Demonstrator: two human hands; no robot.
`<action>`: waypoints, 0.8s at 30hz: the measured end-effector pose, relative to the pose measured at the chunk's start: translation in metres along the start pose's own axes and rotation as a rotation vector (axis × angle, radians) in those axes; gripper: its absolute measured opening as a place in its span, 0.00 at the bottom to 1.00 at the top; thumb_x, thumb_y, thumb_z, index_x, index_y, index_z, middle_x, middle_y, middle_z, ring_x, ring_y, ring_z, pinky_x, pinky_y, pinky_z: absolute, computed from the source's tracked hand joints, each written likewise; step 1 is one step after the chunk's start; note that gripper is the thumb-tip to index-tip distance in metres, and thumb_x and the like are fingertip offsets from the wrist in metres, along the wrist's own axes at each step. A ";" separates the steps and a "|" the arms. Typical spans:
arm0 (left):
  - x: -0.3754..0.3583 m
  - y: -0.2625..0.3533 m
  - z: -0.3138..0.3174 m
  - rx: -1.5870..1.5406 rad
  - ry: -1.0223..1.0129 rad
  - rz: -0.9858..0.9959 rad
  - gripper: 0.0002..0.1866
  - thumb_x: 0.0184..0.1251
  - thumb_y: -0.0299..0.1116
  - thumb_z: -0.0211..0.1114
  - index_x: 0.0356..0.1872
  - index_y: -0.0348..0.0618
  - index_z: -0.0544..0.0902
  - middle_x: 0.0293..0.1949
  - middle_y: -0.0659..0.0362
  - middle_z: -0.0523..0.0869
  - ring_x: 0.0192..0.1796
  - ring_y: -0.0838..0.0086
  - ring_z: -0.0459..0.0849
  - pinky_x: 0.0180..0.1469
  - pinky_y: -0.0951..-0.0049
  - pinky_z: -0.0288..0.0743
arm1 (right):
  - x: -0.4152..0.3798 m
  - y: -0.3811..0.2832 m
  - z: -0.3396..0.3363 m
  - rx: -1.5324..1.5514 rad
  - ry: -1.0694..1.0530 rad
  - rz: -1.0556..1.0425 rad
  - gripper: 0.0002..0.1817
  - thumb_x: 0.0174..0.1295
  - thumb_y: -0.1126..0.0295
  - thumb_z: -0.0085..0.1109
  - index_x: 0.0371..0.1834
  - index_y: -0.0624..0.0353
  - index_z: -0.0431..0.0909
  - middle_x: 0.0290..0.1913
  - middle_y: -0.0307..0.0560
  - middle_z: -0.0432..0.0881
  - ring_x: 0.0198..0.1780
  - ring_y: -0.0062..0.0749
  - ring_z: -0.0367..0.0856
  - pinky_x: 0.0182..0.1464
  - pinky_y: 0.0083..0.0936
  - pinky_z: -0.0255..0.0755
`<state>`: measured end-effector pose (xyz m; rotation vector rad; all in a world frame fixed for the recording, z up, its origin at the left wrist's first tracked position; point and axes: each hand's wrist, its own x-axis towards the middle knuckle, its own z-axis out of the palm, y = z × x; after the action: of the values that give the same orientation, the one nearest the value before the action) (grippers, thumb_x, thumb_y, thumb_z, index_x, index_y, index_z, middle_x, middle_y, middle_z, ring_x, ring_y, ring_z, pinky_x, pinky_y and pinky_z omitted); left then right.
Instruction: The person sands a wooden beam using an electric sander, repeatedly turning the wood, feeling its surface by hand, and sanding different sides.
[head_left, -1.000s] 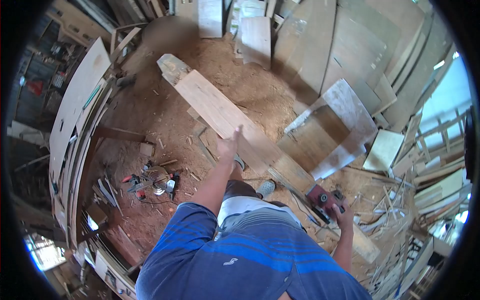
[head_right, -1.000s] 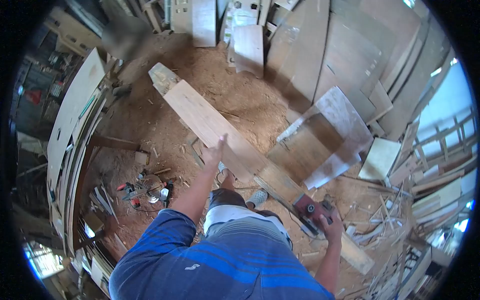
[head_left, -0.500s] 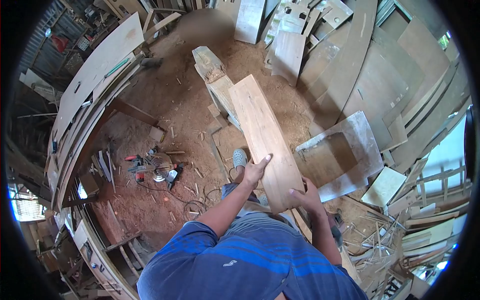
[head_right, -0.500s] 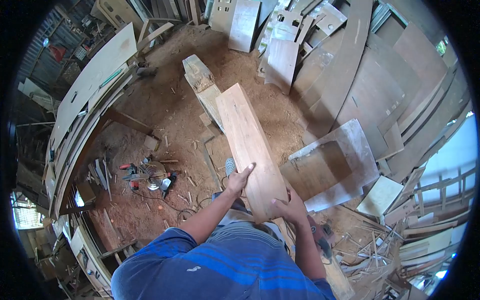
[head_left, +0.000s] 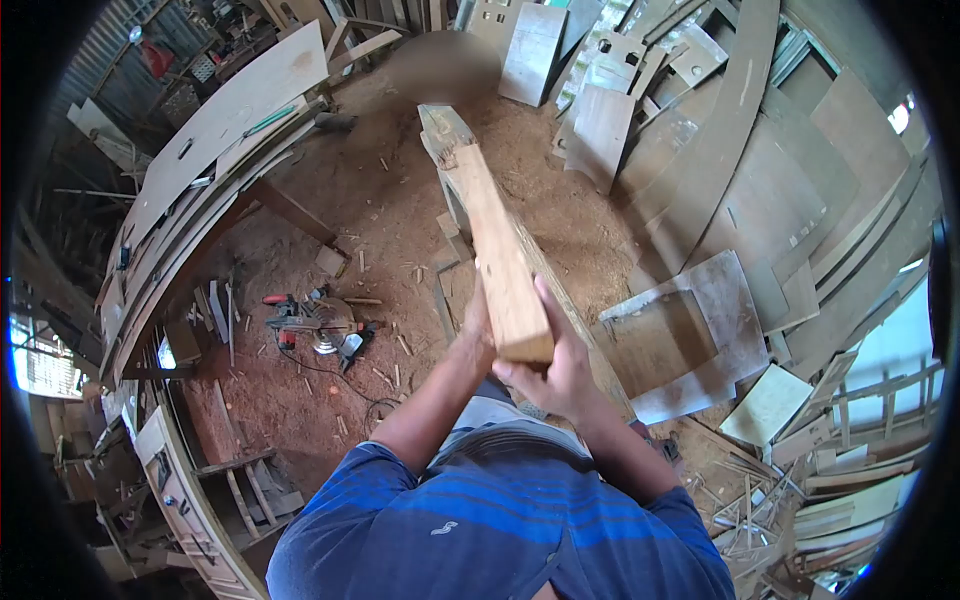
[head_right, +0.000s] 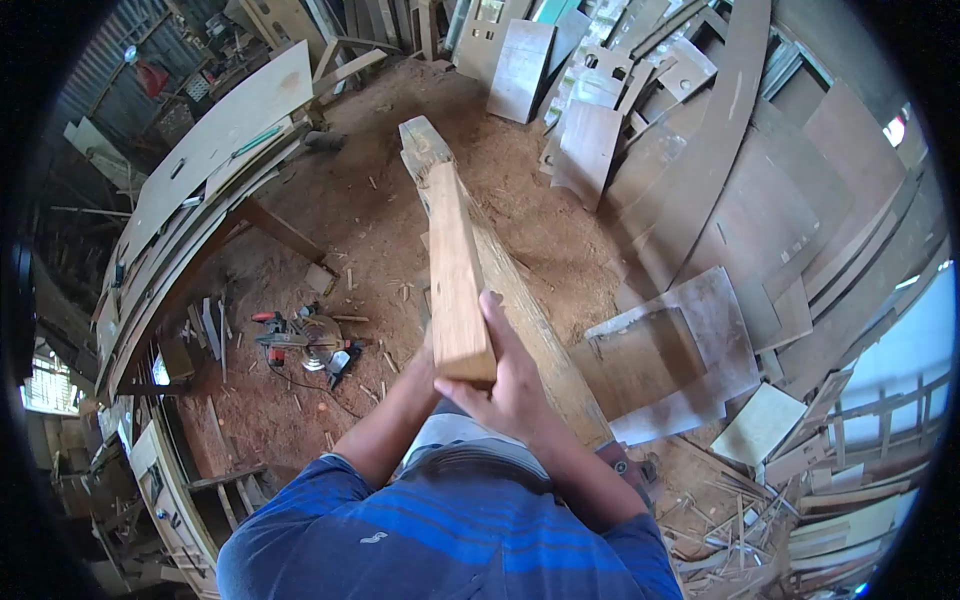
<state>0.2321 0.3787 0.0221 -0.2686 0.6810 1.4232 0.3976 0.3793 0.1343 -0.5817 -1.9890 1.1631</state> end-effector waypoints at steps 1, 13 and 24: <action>-0.014 0.011 0.028 0.028 0.011 0.066 0.38 0.90 0.65 0.47 0.80 0.43 0.73 0.71 0.44 0.85 0.69 0.53 0.88 0.74 0.45 0.83 | 0.014 -0.005 0.002 0.038 0.055 0.009 0.58 0.65 0.59 0.80 0.89 0.76 0.52 0.80 0.73 0.72 0.81 0.56 0.75 0.80 0.43 0.70; -0.058 0.058 0.131 0.500 -0.273 0.543 0.45 0.90 0.69 0.40 0.83 0.36 0.67 0.70 0.43 0.81 0.69 0.59 0.87 0.73 0.57 0.81 | 0.114 -0.044 -0.008 0.210 0.155 0.114 0.55 0.74 0.50 0.74 0.86 0.81 0.54 0.72 0.68 0.80 0.72 0.43 0.83 0.72 0.36 0.78; -0.048 0.048 0.125 0.497 -0.255 0.518 0.40 0.92 0.66 0.37 0.84 0.45 0.68 0.69 0.48 0.83 0.68 0.58 0.88 0.71 0.55 0.83 | 0.106 -0.037 -0.015 0.191 0.152 0.062 0.58 0.73 0.49 0.74 0.86 0.84 0.50 0.71 0.76 0.79 0.72 0.52 0.84 0.70 0.38 0.81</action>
<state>0.2202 0.4165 0.1586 0.5056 0.9028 1.6775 0.3433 0.4426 0.2112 -0.6173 -1.7208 1.2907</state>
